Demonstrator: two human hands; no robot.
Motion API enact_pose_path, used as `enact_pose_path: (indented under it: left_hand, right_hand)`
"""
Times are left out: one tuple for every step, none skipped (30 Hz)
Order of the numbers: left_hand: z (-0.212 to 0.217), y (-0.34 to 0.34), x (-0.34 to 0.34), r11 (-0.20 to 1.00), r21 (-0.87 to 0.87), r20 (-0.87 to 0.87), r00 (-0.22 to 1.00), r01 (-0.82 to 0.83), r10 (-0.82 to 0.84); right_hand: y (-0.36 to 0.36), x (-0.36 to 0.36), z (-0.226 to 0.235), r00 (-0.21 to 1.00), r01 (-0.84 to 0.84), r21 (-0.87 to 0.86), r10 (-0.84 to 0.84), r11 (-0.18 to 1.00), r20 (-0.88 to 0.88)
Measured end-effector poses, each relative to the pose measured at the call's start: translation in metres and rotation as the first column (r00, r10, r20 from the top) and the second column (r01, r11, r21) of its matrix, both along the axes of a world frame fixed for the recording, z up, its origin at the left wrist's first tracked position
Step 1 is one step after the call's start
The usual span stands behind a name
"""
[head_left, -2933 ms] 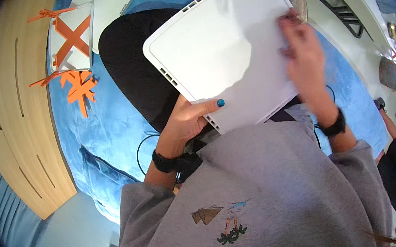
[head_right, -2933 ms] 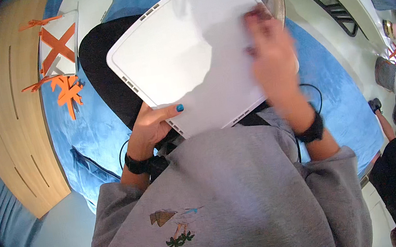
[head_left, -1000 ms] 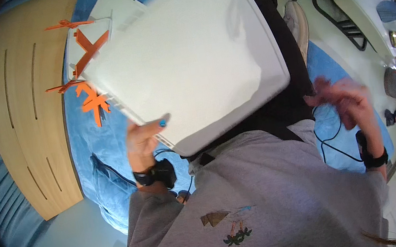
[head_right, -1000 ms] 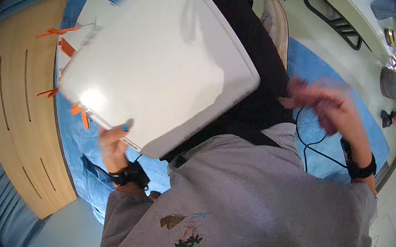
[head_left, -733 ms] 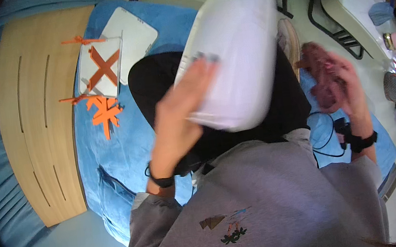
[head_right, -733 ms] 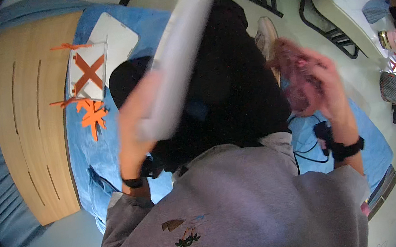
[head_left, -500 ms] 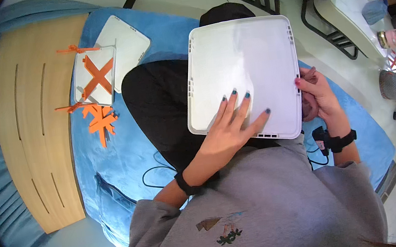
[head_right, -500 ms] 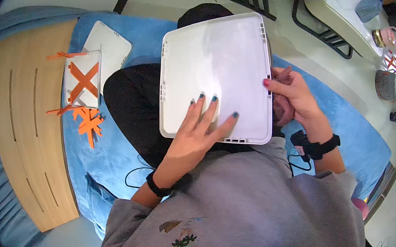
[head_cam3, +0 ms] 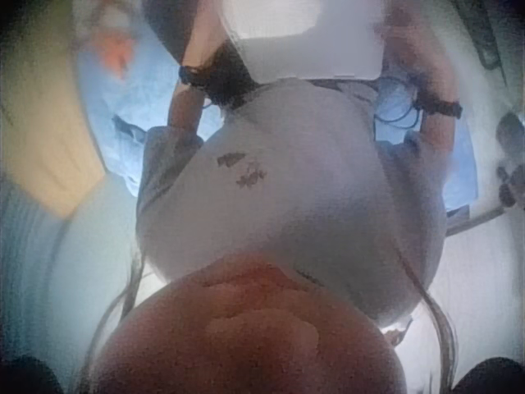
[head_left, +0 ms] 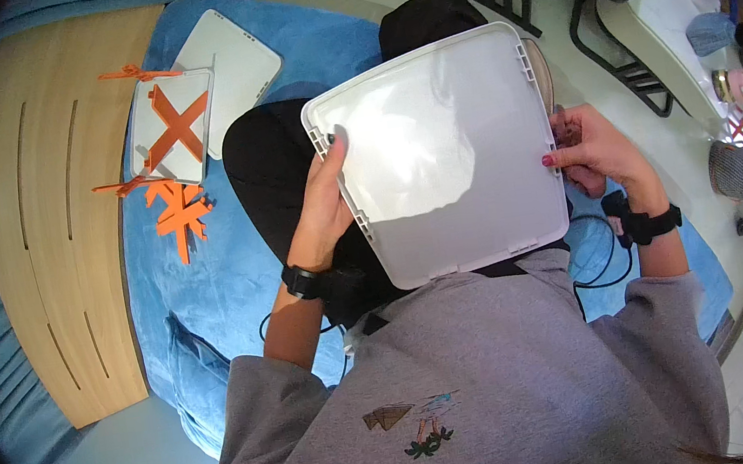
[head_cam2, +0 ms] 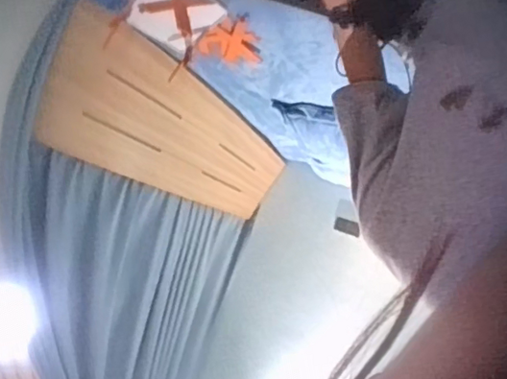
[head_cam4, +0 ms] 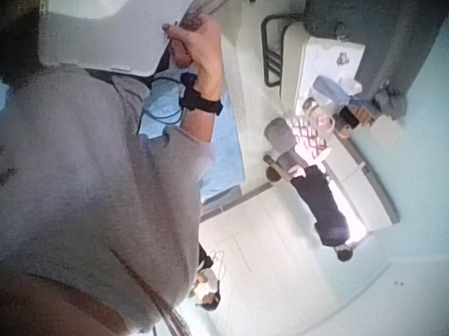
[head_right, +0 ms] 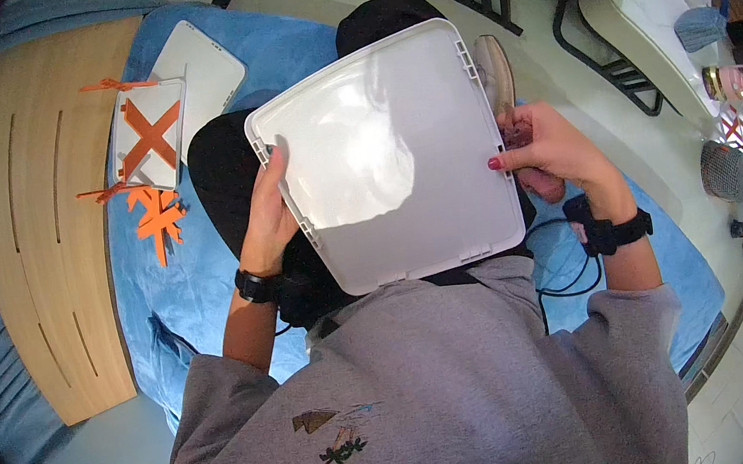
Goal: The person removes orange plastic clips from white square panels, wipes the panels with a cloth, and then reattaches the clips to assemble the panels. The person handles multiple panels and clips, cleaning each panel before reassembly.
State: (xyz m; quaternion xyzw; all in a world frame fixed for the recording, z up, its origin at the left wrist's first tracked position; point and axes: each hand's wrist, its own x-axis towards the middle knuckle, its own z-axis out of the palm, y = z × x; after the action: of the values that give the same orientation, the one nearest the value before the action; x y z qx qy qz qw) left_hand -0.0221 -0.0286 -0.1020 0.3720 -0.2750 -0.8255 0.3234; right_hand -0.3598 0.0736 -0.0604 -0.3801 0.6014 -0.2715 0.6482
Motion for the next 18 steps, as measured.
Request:
enact_pose_path:
  left_hand:
    - [0.000, 0.002, -0.006, 1.000, 0.006, -0.076, 0.997, 0.002, -0.001]
    - [0.003, 0.006, -0.008, 0.999, -0.009, -0.094, 0.994, -0.054, 0.053]
    - [0.005, 0.008, -0.011, 0.997, 0.005, -0.060, 0.995, -0.076, 0.076]
    - [0.007, 0.012, -0.014, 0.996, 0.002, -0.053, 0.994, -0.092, 0.092]
    - [0.008, 0.014, -0.016, 0.993, 0.007, -0.039, 0.993, -0.115, 0.115]
    - [0.010, 0.016, -0.018, 0.994, -0.034, -0.050, 0.993, -0.104, 0.102]
    - [0.011, 0.017, -0.020, 0.994, -0.042, -0.019, 0.994, -0.106, 0.105]
    - [0.012, 0.018, -0.021, 0.993, -0.060, -0.007, 0.995, -0.104, 0.103]
    - [0.012, 0.019, -0.023, 0.991, -0.088, -0.006, 0.995, -0.098, 0.098]
    - [0.012, 0.020, -0.024, 0.990, -0.087, 0.021, 0.994, -0.108, 0.111]
    - [0.012, 0.022, -0.026, 0.989, -0.096, 0.037, 0.992, -0.116, 0.120]
    - [0.012, 0.023, -0.029, 0.987, -0.102, 0.051, 0.990, -0.128, 0.134]
    - [0.011, 0.023, -0.032, 0.982, -0.120, 0.048, 0.987, -0.146, 0.153]
    - [0.010, 0.023, -0.035, 0.976, -0.133, 0.044, 0.983, -0.170, 0.177]
    - [0.009, 0.023, -0.037, 0.970, -0.143, 0.041, 0.978, -0.195, 0.203]
    - [0.007, 0.022, -0.039, 0.967, -0.179, 0.040, 0.981, -0.179, 0.189]
    - [0.007, 0.023, -0.040, 0.979, -0.064, 0.105, 0.974, -0.195, 0.201]
    - [0.007, 0.023, -0.040, 0.966, -0.088, -0.062, 0.969, -0.245, 0.240]
  right_hand:
    - [-0.005, 0.003, 0.008, 0.987, 0.031, -0.061, -0.040, 0.998, -0.157]
    - [-0.010, 0.005, 0.017, 0.960, 0.052, -0.132, -0.086, 0.990, -0.266]
    - [-0.015, 0.007, 0.027, 0.905, 0.091, -0.128, -0.136, 0.988, -0.402]
    - [-0.020, 0.009, 0.036, 0.891, 0.203, -0.383, -0.332, 0.901, -0.308]
    - [-0.026, 0.012, 0.042, 0.806, 0.396, -0.494, -0.551, 0.774, -0.218]
    - [-0.034, 0.015, 0.043, 0.780, 0.326, -0.611, -0.571, 0.722, -0.258]
    - [-0.044, 0.020, 0.040, 0.718, 0.311, -0.674, -0.630, 0.670, -0.295]
    - [-0.053, 0.024, 0.034, 0.650, 0.289, -0.733, -0.689, 0.616, -0.322]
    - [-0.061, 0.036, 0.021, 0.570, 0.224, -0.707, -0.678, 0.671, -0.464]
    - [-0.067, 0.048, 0.008, 0.523, -0.088, -0.734, -0.596, 0.674, -0.610]
    - [-0.076, 0.063, -0.007, 0.561, -0.072, -0.649, -0.507, 0.758, -0.654]
    - [-0.081, 0.082, -0.020, 0.463, -0.126, -0.633, -0.519, 0.763, -0.718]
    - [-0.083, 0.103, -0.030, 0.435, -0.158, -0.673, -0.561, 0.723, -0.705]
    - [-0.081, 0.125, -0.035, 0.432, -0.171, -0.647, -0.534, 0.743, -0.727]
    - [-0.077, 0.148, -0.038, 0.516, -0.186, -0.687, -0.526, 0.702, -0.676]
    - [-0.068, 0.172, -0.037, 0.770, -0.182, -0.683, -0.329, 0.707, -0.546]
    - [-0.065, 0.198, -0.035, 0.784, -0.318, -0.703, -0.241, 0.637, -0.573]
    - [-0.054, 0.215, -0.030, 0.715, -0.348, -0.739, -0.346, 0.577, -0.607]
